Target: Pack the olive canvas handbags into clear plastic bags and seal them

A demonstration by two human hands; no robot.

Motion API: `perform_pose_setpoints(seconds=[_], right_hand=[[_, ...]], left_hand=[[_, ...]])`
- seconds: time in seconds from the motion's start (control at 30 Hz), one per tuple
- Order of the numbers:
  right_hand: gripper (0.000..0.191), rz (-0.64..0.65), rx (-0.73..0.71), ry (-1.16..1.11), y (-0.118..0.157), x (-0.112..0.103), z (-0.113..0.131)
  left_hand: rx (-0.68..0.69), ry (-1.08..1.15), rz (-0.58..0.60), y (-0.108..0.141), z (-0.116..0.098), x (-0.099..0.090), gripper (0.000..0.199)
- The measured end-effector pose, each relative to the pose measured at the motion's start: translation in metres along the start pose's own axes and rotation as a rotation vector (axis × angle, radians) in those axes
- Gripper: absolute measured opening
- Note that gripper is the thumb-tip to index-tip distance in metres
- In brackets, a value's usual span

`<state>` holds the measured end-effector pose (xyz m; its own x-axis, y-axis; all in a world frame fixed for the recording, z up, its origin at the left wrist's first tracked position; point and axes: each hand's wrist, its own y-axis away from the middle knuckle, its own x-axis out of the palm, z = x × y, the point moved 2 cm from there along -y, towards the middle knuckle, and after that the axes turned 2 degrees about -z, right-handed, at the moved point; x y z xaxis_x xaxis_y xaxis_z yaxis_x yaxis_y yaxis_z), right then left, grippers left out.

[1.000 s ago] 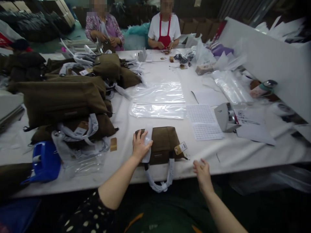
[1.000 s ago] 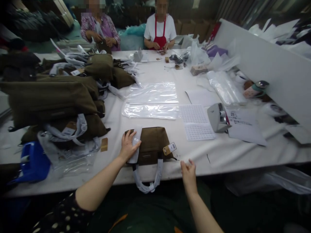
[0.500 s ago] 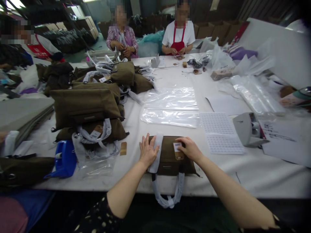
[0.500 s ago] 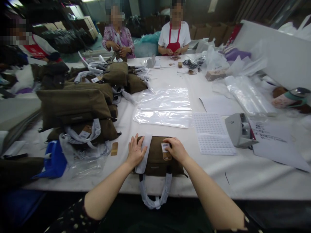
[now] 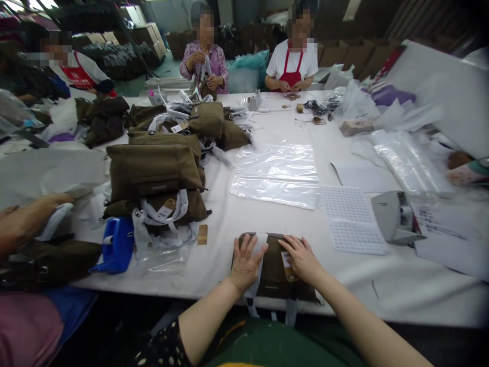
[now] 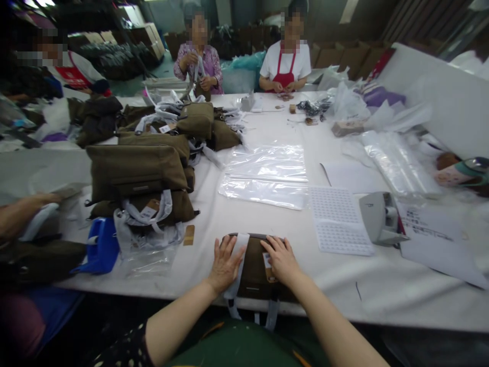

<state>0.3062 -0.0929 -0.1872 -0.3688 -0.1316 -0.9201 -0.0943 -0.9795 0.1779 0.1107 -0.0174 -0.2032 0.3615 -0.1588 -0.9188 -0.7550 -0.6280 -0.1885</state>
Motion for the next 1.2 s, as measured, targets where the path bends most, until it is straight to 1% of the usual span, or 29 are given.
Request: perform_pose_setpoints(seconds=[0.03, 0.07, 0.1, 0.17, 0.23, 0.3, 0.37, 0.43, 0.5, 0.57, 0.63, 0.67, 0.7, 0.73, 0.77, 0.8, 0.83, 0.87, 0.93, 1.0, 1.03, 1.1, 1.13, 1.2], right_hand=[[0.063, -0.028, -0.008, 0.041, -0.003, 0.003, 0.001], [0.062, -0.067, -0.018, 0.085, -0.008, 0.007, 0.002], [0.059, -0.110, -0.028, 0.125, -0.013, 0.010, 0.002], [0.052, -0.186, -0.037, 0.178, -0.021, 0.019, -0.001], [0.053, -0.212, -0.023, 0.181, -0.029, 0.029, -0.006], [0.057, -0.200, 0.000, 0.168, -0.036, 0.040, -0.012], [0.057, -0.183, 0.025, 0.153, -0.040, 0.049, -0.018], [0.056, -0.179, 0.036, 0.145, -0.041, 0.056, -0.021], [0.055, -0.191, 0.020, 0.136, -0.038, 0.058, -0.021], [0.057, -0.221, -0.032, 0.105, -0.031, 0.051, -0.018], [0.061, -0.303, -0.095, 0.030, -0.027, 0.033, -0.017], [0.062, -0.369, -0.109, -0.025, -0.029, 0.019, -0.019], [0.061, -0.452, -0.098, -0.091, -0.035, 0.005, -0.023], [0.058, -0.538, -0.063, -0.160, -0.045, -0.010, -0.030], [0.055, -0.607, -0.009, -0.228, -0.059, -0.024, -0.040], [0.050, -0.651, 0.053, -0.289, -0.078, -0.034, -0.053], [0.046, -0.665, 0.111, -0.341, -0.100, -0.041, -0.067], [0.042, -0.650, 0.154, -0.384, -0.124, -0.043, -0.081], [0.042, -0.539, 0.189, -0.427, -0.171, -0.036, -0.107], [0.049, -0.331, 0.203, -0.364, -0.208, -0.019, -0.127], [0.052, -0.213, 0.210, -0.306, -0.220, -0.008, -0.134], [0.055, -0.026, 0.212, -0.193, -0.233, 0.013, -0.141], [0.055, 0.031, 0.206, -0.149, -0.234, 0.022, -0.143], [0.058, 0.091, 0.186, -0.084, -0.231, 0.037, -0.143]], left_hand=[[0.106, 0.011, 0.033, -0.007, -0.003, -0.001, 0.046], [0.172, 0.026, 0.070, -0.015, -0.005, -0.001, 0.046], [0.187, 0.039, 0.103, -0.023, -0.005, 0.000, 0.045], [0.107, 0.041, 0.146, -0.037, -0.002, 0.004, 0.051], [0.040, 0.028, 0.191, -0.046, 0.003, 0.013, 0.061], [0.031, 0.014, 0.243, -0.053, 0.006, 0.023, 0.061], [0.028, 0.000, 0.288, -0.056, 0.008, 0.031, 0.058], [0.028, 0.003, 0.322, -0.056, 0.007, 0.034, 0.057], [0.043, 0.035, 0.328, -0.054, 0.006, 0.028, 0.057], [0.079, 0.086, 0.272, -0.055, 0.009, 0.011, 0.053], [0.116, 0.168, 0.129, -0.065, 0.021, -0.013, 0.041], [0.112, 0.224, 0.036, -0.075, 0.031, -0.025, 0.034], [0.085, 0.283, -0.052, -0.090, 0.044, -0.035, 0.027], [0.034, 0.336, -0.111, -0.109, 0.059, -0.041, 0.022], [-0.030, 0.377, -0.137, -0.132, 0.075, -0.044, 0.019], [-0.097, 0.392, -0.117, -0.157, 0.091, -0.041, 0.018], [-0.144, 0.388, -0.062, -0.184, 0.105, -0.033, 0.017], [-0.158, 0.378, -0.020, -0.210, 0.118, -0.023, 0.015], [-0.152, 0.344, 0.053, -0.261, 0.137, 0.003, 0.010], [-0.154, 0.298, 0.083, -0.307, 0.153, 0.029, 0.013], [-0.174, 0.266, 0.087, -0.328, 0.162, 0.040, 0.020], [-0.255, 0.189, 0.072, -0.367, 0.184, 0.056, 0.036], [-0.309, 0.147, 0.061, -0.385, 0.196, 0.060, 0.041], [-0.417, 0.073, 0.058, -0.416, 0.220, 0.065, 0.045]])
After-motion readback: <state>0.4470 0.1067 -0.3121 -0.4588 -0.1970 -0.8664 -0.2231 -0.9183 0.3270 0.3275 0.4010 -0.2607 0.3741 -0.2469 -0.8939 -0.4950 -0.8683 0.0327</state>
